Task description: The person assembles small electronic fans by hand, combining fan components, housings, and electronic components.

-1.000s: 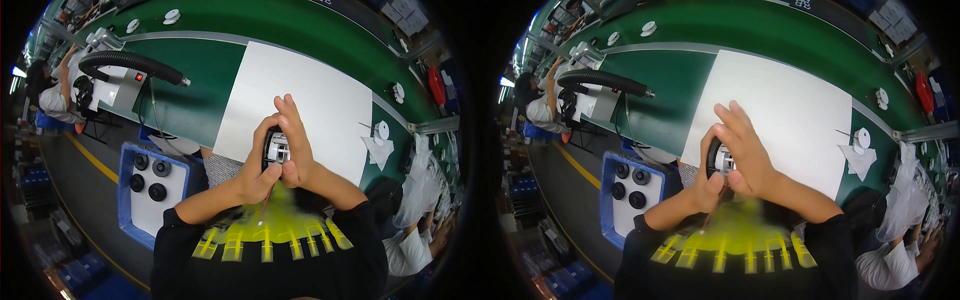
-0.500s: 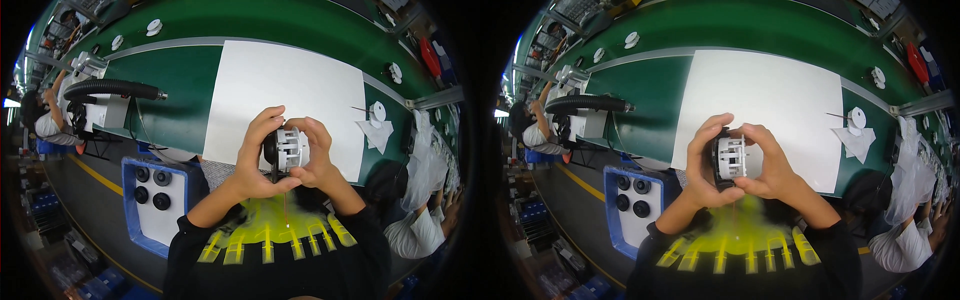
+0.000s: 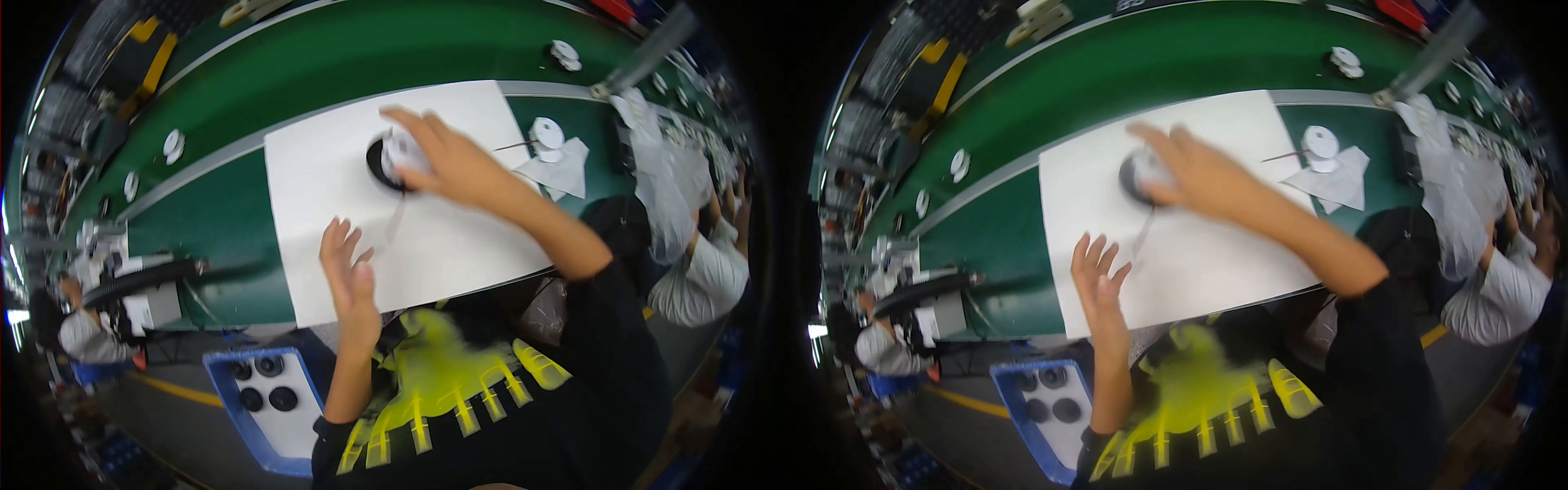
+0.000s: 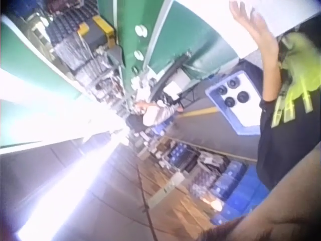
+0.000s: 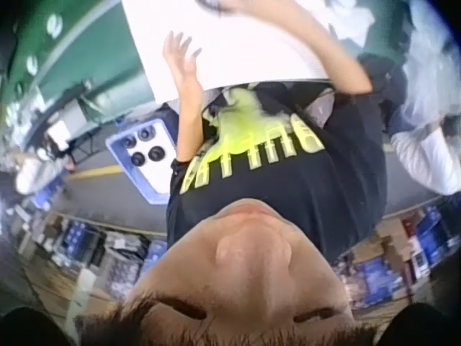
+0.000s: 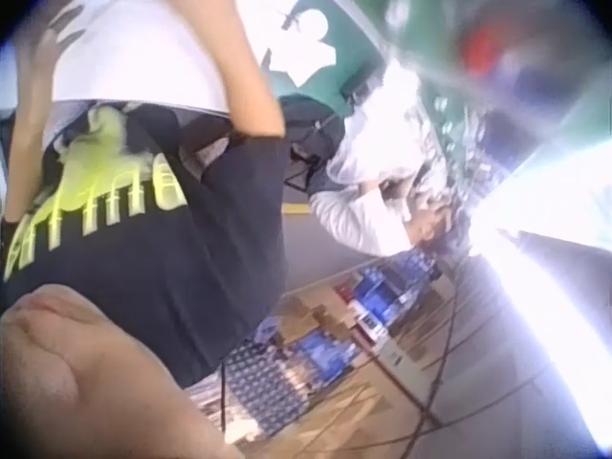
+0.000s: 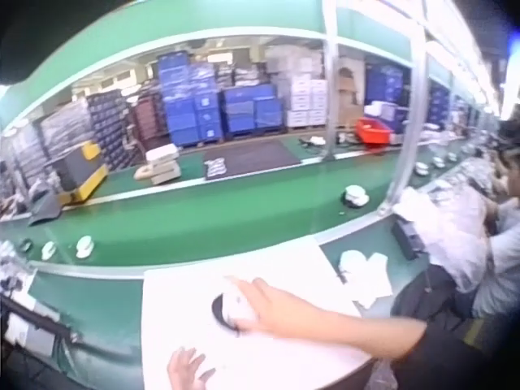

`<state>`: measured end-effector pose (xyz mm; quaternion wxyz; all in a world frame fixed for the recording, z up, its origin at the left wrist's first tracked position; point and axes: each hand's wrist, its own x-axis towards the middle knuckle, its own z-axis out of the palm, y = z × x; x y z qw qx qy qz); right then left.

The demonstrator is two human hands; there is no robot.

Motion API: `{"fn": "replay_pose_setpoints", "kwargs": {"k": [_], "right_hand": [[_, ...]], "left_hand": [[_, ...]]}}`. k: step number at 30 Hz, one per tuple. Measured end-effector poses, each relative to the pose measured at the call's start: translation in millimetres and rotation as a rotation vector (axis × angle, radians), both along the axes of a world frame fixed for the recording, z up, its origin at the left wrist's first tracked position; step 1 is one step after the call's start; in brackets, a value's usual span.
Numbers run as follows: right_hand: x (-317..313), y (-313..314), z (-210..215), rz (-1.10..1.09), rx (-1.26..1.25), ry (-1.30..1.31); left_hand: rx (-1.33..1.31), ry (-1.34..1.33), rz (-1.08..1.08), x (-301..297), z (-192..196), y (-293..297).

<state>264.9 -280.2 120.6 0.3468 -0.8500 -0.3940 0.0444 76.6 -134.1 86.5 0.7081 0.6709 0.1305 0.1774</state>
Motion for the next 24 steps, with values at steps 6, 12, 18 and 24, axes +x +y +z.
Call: {"fn": "replay_pose_setpoints", "kwargs": {"k": [6,12,18,24], "right_hand": [[211,-38,-39,-0.562,-0.458,-0.308],[239,-86,-38,-0.756,-0.766,-0.343],[105,-167,-27,-0.595,-0.847,-0.465],[58,-166,-37,-0.528,-0.692,-0.278]], "left_hand": [[-0.008,0.038,-0.089,-5,-15,-1],[-0.012,0.077,0.041,4,-14,44],[-0.012,0.008,0.116,45,-14,115],[0.0,-0.056,0.083,131,16,133]]}}
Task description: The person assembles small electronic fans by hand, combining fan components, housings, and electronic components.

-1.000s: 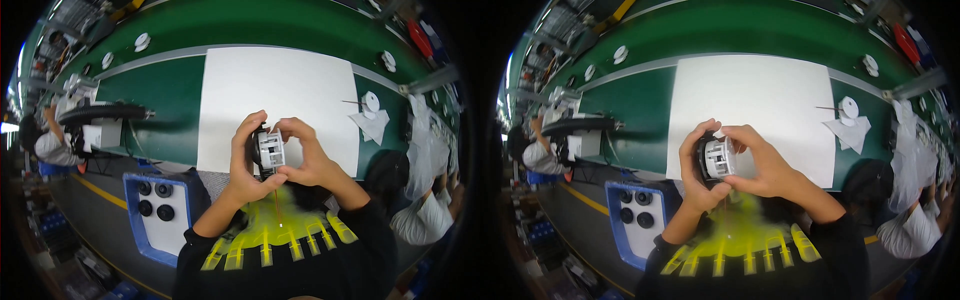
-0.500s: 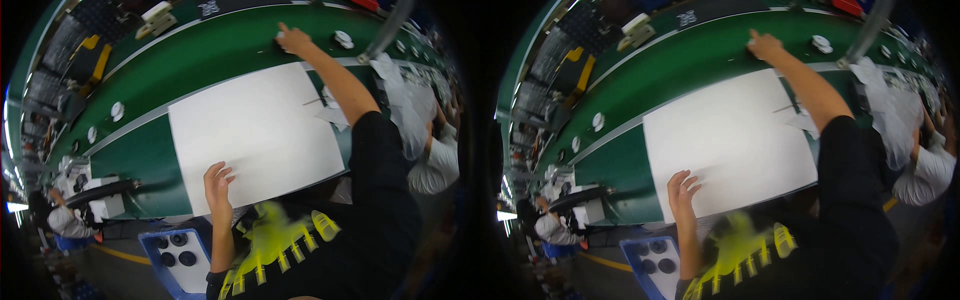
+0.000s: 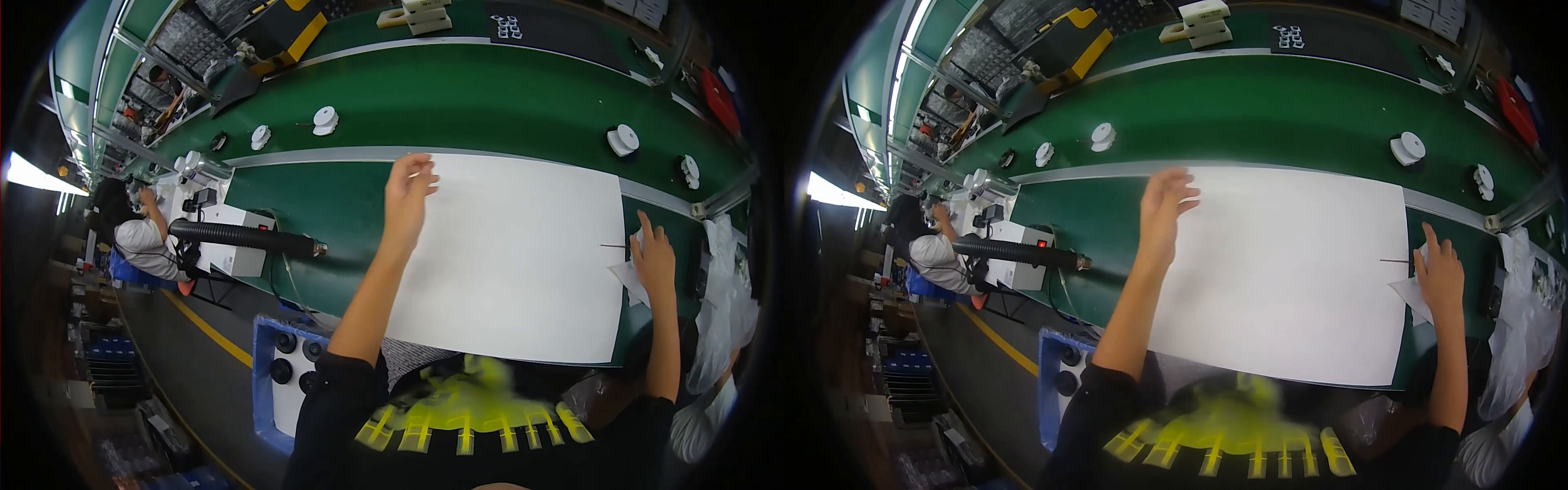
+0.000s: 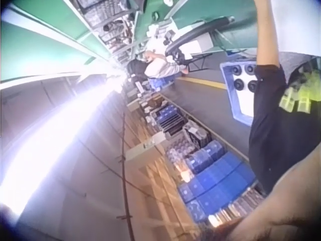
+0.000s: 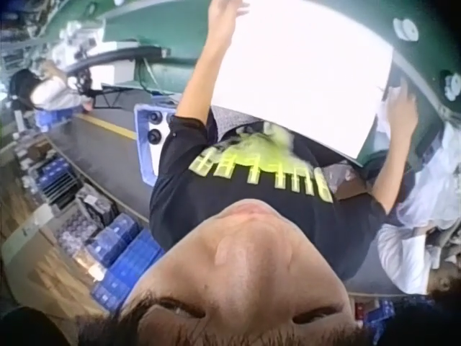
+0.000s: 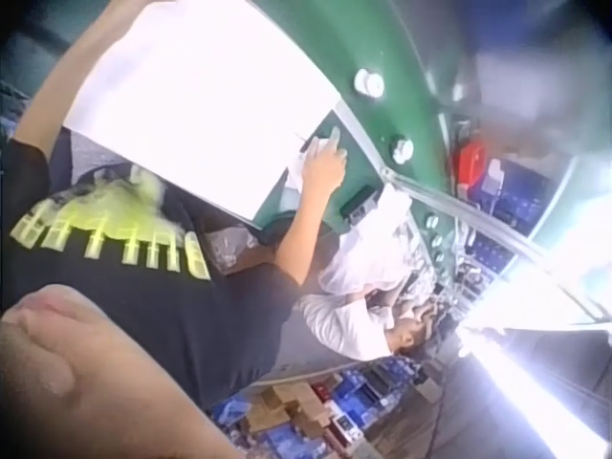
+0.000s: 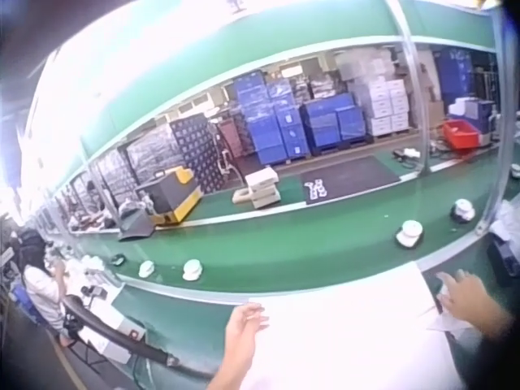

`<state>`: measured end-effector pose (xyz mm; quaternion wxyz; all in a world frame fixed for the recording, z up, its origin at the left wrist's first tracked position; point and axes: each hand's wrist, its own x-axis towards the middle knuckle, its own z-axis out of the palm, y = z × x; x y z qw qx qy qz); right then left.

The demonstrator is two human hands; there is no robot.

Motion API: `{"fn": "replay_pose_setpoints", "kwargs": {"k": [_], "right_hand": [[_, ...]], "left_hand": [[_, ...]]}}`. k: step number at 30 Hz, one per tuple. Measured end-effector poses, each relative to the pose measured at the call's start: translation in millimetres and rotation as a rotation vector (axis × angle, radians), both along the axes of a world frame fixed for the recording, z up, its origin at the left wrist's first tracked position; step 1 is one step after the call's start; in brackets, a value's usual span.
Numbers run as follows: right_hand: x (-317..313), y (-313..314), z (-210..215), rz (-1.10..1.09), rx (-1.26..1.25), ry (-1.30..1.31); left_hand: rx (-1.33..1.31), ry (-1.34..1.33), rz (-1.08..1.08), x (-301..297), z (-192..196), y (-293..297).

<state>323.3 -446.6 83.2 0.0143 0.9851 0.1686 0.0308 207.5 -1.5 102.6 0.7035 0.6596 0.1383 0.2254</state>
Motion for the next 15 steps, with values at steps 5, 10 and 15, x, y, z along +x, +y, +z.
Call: {"fn": "replay_pose_setpoints", "kwargs": {"k": [5,10,15], "right_hand": [[-25,14,12,-0.132,0.41,0.125],[-71,73,-23,0.009,1.538,0.586],[-87,146,-32,-0.062,1.861,1.154]], "left_hand": [[0.104,-0.072,-0.206,-31,-13,-61],[0.468,0.066,-0.244,-117,-35,-106],[0.618,0.156,0.291,-218,-67,-91]]}}
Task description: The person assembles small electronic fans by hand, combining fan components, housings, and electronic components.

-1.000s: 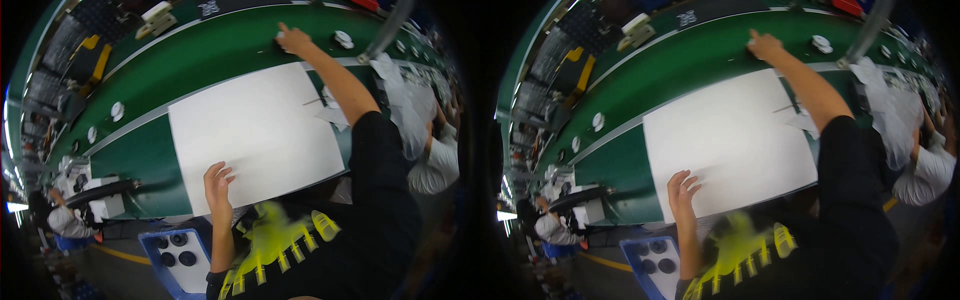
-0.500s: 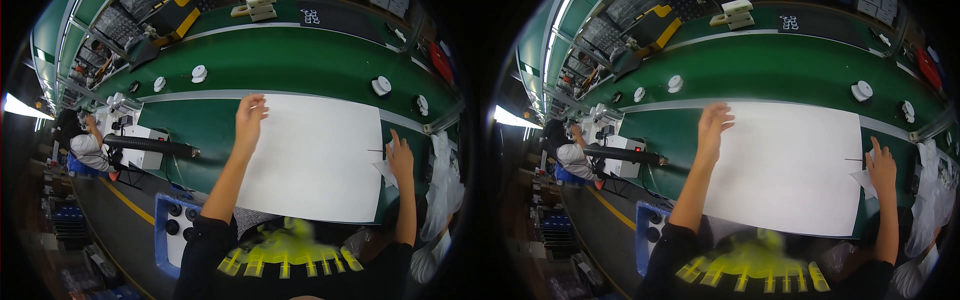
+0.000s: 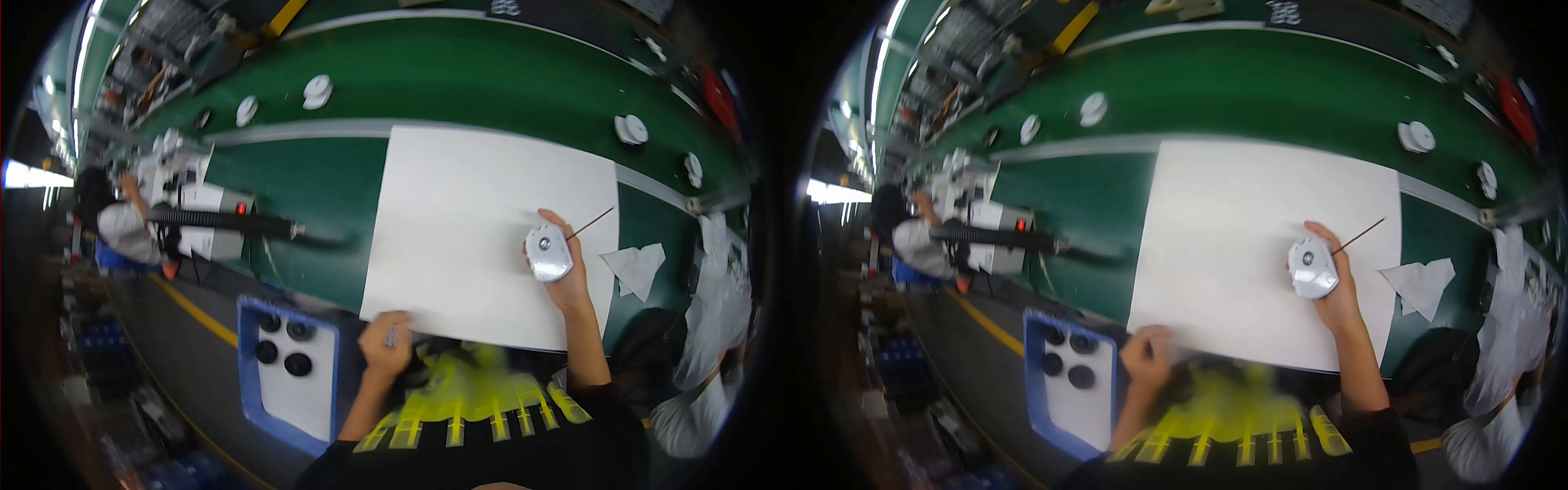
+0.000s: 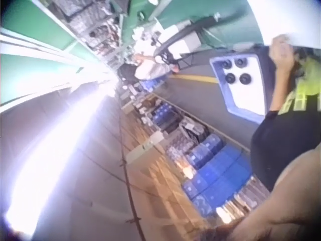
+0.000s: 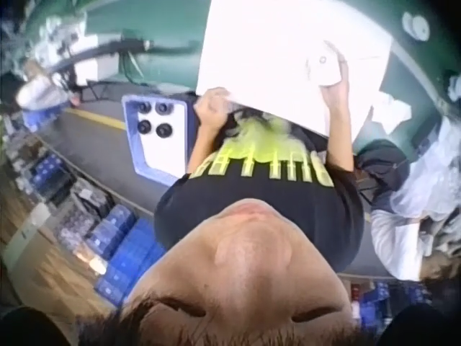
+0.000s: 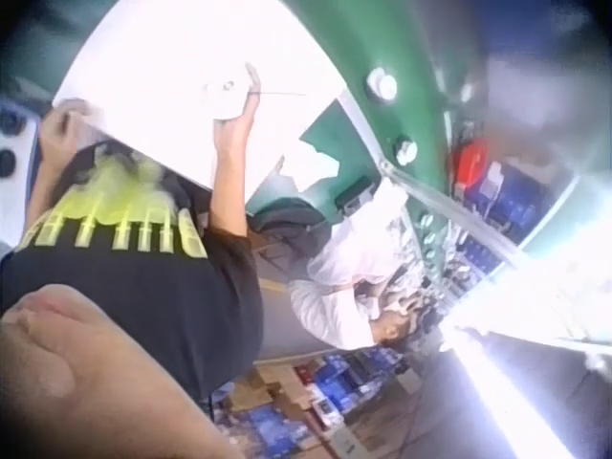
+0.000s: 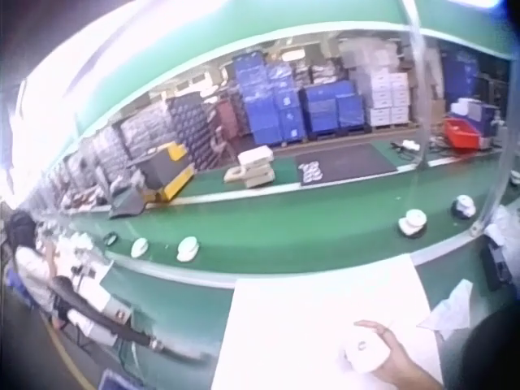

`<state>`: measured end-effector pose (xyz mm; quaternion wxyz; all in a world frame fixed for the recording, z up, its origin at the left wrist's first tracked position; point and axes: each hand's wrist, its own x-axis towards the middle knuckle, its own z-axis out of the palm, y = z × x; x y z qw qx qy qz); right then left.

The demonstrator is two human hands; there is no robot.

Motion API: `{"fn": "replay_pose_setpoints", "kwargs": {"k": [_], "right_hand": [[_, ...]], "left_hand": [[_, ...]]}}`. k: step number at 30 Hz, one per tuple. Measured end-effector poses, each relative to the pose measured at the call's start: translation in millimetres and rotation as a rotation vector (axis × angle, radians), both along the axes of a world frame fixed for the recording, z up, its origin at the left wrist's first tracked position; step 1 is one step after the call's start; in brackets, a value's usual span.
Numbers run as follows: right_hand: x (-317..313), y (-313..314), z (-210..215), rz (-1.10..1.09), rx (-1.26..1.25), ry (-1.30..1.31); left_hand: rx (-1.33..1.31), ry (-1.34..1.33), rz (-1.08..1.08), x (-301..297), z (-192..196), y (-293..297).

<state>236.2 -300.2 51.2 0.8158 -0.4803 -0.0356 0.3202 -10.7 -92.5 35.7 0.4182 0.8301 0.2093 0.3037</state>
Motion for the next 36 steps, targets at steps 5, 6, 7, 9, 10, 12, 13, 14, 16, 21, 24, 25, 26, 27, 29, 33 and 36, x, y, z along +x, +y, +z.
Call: {"fn": "replay_pose_setpoints", "kwargs": {"k": [5,6,7,9,10,12,13,14,16,21,24,25,26,27,29,33,36], "right_hand": [[10,-6,1,0.063,0.309,0.126],[11,-11,7,0.043,0.322,0.117],[12,-11,6,0.026,0.348,0.103],[21,-14,-7,0.181,0.29,-0.053],[18,-7,-7,0.218,0.292,-0.048],[12,1,-2,-0.17,-0.185,-0.144],[12,1,-1,-0.16,-0.186,-0.153],[15,1,-1,-0.168,-0.269,-0.252],[15,-3,-1,-0.189,-0.35,-0.36],[3,0,2,-0.229,-0.432,-0.44],[-10,10,15,-0.279,-0.335,-0.377],[-11,12,15,-0.242,-0.326,-0.395],[-10,9,13,-0.286,-0.34,-0.403],[-9,6,13,-0.249,-0.313,-0.383],[-13,10,14,-0.232,-0.271,-0.365],[-26,31,6,-0.17,-0.182,-0.186],[-21,50,2,-0.018,-0.2,-0.177]], "left_hand": [[-0.216,-0.025,0.754,-120,-90,104],[-0.233,0.048,0.882,-143,-115,126],[-0.435,0.087,0.997,-176,-149,149],[-0.138,0.666,1.137,-218,-191,171],[-0.2,0.671,1.123,-227,-205,178],[-0.27,0.67,1.124,-234,-216,185],[-0.287,0.678,1.078,-228,-218,191],[-0.301,0.684,1.028,-224,-218,199],[-0.365,0.724,1.061,-219,-219,217],[-0.076,1.251,0.704,-203,-237,236],[-0.233,1.098,0.813,-198,-232,243],[-0.202,1.063,0.824,-213,-235,241],[-0.221,0.979,0.861,-205,-226,234],[-0.243,0.893,0.898,-197,-208,224],[-0.077,0.668,0.957,-209,-187,206],[-0.048,0.269,0.575,-170,-52,145],[0.13,0.165,0.234,-89,32,117]]}}
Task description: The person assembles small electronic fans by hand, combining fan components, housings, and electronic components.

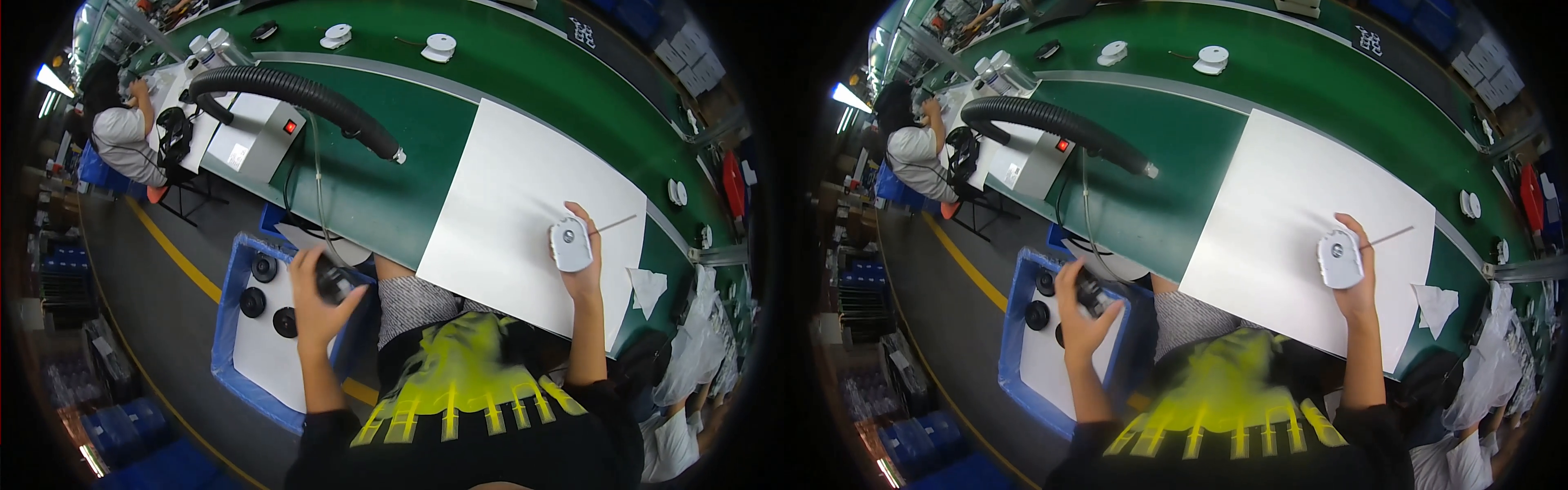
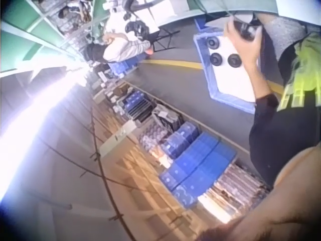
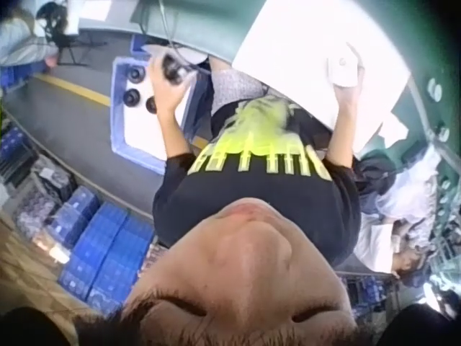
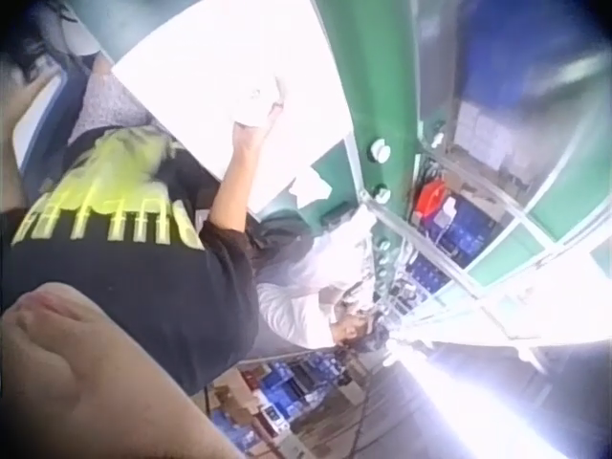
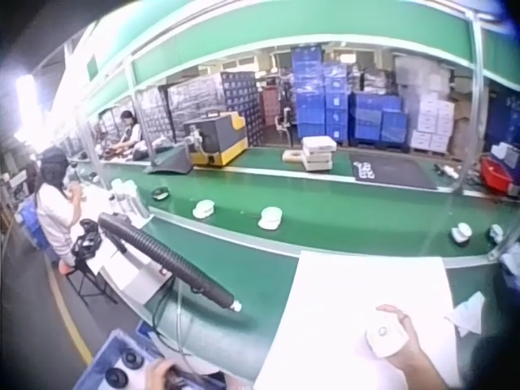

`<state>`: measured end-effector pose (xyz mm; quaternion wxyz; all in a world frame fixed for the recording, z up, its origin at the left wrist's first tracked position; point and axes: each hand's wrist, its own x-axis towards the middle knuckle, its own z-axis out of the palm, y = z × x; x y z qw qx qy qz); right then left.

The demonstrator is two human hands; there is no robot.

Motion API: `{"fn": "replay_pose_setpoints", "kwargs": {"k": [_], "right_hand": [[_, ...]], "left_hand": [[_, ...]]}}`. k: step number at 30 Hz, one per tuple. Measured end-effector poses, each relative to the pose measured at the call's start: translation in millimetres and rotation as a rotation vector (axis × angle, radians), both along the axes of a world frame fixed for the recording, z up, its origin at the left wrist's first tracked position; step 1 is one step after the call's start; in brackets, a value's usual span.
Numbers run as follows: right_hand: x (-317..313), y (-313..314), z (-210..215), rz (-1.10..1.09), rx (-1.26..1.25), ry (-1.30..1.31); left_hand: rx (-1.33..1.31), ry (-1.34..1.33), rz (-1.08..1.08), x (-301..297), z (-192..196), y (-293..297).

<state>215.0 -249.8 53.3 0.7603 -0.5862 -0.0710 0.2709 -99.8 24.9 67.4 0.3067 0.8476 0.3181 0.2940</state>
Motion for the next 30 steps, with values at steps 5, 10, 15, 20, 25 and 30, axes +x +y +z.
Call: {"fn": "replay_pose_setpoints", "kwargs": {"k": [5,10,15,20,25,30], "right_hand": [[-5,30,28,0.171,-0.009,-0.128],[-13,11,41,0.175,-0.11,-0.179],[-12,-23,30,0.043,-0.072,-0.147],[-4,-17,36,0.072,0.103,-0.12],[5,13,35,0.17,0.059,-0.139],[6,70,30,0.294,0.06,-0.092]], "left_hand": [[0.357,0.217,-0.088,101,25,34],[0.525,0.322,-0.119,123,10,56],[-0.031,-0.25,-0.087,116,21,2],[-2.026,-1.061,-0.393,153,-7,-20],[-2.009,-1.349,-0.382,202,-14,12],[-1.978,-1.39,-0.275,199,5,23]]}}
